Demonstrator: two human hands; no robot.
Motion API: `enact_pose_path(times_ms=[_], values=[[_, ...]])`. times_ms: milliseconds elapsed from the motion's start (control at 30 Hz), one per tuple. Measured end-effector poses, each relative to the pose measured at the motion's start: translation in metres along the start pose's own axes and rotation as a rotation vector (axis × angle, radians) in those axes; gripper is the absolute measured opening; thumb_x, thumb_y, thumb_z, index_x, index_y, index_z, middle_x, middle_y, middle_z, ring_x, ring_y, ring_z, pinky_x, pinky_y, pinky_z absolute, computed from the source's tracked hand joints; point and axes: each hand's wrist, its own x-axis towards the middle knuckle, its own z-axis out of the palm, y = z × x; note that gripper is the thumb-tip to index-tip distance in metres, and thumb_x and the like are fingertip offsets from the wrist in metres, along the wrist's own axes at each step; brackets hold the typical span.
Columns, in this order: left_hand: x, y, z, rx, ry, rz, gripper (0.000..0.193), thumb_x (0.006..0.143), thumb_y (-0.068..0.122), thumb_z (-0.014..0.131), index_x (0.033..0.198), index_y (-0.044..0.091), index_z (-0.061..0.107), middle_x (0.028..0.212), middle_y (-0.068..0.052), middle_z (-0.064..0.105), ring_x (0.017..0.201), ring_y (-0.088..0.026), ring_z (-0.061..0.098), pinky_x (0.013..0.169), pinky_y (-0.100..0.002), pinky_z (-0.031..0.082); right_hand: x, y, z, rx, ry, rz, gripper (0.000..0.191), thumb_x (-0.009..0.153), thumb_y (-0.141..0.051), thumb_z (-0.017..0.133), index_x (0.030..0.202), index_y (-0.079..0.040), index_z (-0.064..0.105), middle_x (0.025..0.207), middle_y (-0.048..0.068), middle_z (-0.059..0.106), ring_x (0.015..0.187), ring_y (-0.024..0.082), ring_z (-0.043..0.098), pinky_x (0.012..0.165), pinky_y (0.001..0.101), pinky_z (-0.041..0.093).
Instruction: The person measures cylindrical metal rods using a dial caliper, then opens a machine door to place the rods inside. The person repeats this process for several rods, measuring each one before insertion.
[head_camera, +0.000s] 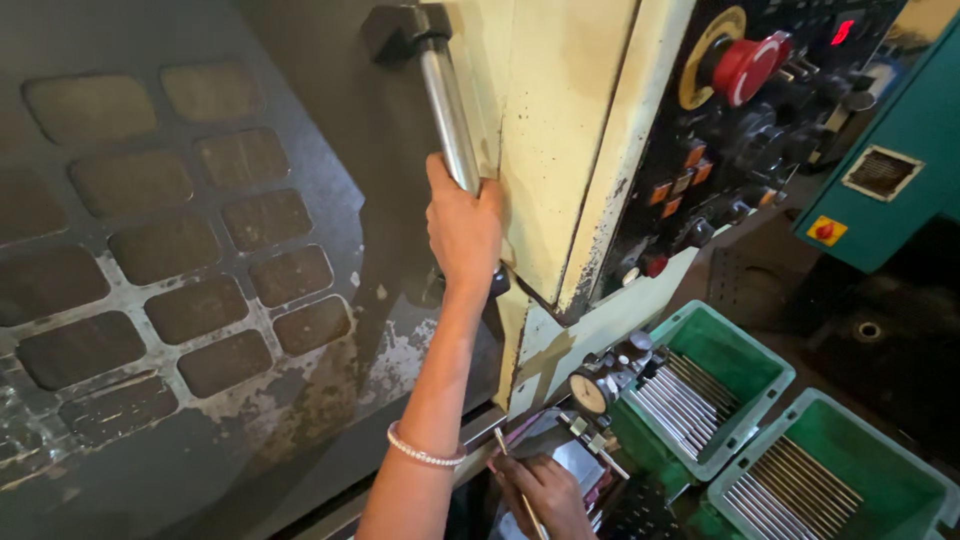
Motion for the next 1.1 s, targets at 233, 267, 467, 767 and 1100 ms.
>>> enact_pose_path(times_ms=[233, 267, 467, 767, 1100], values=[[-0.029, 0.073, -0.093, -0.030, -0.041, -0.009, 0.043, 0.086, 0.026, 0.063, 0.123, 0.009, 0.049, 0.094, -0.023, 0.074, 0.090, -0.047, 0.071, 0.080, -0.054, 0.053, 0.010, -0.119, -0.048, 0.018, -0.014, 0.025, 0.028, 0.082, -0.005, 0.081, 0.110, -0.006, 0.074, 0.091, 0.010, 0.076, 0.080, 0.025, 0.073, 0.069, 0.0357, 0.057], [-0.034, 0.085, -0.103, -0.029, -0.043, -0.004, 0.042, 0.086, 0.026, 0.063, 0.122, 0.009, 0.049, 0.094, -0.023, 0.074, 0.090, -0.047, 0.071, 0.080, -0.054, 0.053, 0.011, -0.132, -0.057, 0.020, -0.011, 0.031, 0.029, 0.082, -0.004, 0.080, 0.110, -0.006, 0.074, 0.091, 0.010, 0.076, 0.080, 0.025, 0.073, 0.068, 0.0358, 0.058], [-0.062, 0.122, -0.145, -0.058, -0.054, -0.018, 0.042, 0.086, 0.025, 0.062, 0.123, 0.009, 0.050, 0.093, -0.023, 0.074, 0.088, -0.046, 0.071, 0.079, -0.054, 0.053, 0.002, -0.192, -0.084, 0.012, 0.006, 0.063, 0.028, 0.081, -0.004, 0.079, 0.109, -0.006, 0.075, 0.089, 0.010, 0.076, 0.080, 0.025, 0.073, 0.069, 0.0357, 0.058], [-0.144, 0.191, -0.182, -0.185, -0.031, 0.044, 0.042, 0.082, 0.022, 0.066, 0.118, 0.006, 0.052, 0.085, -0.024, 0.073, 0.081, -0.044, 0.073, 0.073, -0.050, 0.055, -0.040, -0.269, -0.174, 0.027, 0.000, 0.072, 0.027, 0.082, -0.003, 0.078, 0.109, -0.005, 0.075, 0.093, 0.010, 0.077, 0.084, 0.025, 0.074, 0.072, 0.0356, 0.059], [-0.177, 0.232, -0.220, -0.416, -0.124, -0.022, 0.028, 0.082, 0.012, 0.063, 0.105, 0.002, 0.052, 0.069, -0.016, 0.070, 0.056, -0.022, 0.071, 0.056, -0.035, 0.057, -0.049, -0.323, -0.214, 0.036, -0.039, 0.101, 0.026, 0.083, -0.002, 0.077, 0.108, -0.003, 0.074, 0.097, 0.012, 0.078, 0.088, 0.027, 0.076, 0.073, 0.0362, 0.059]])
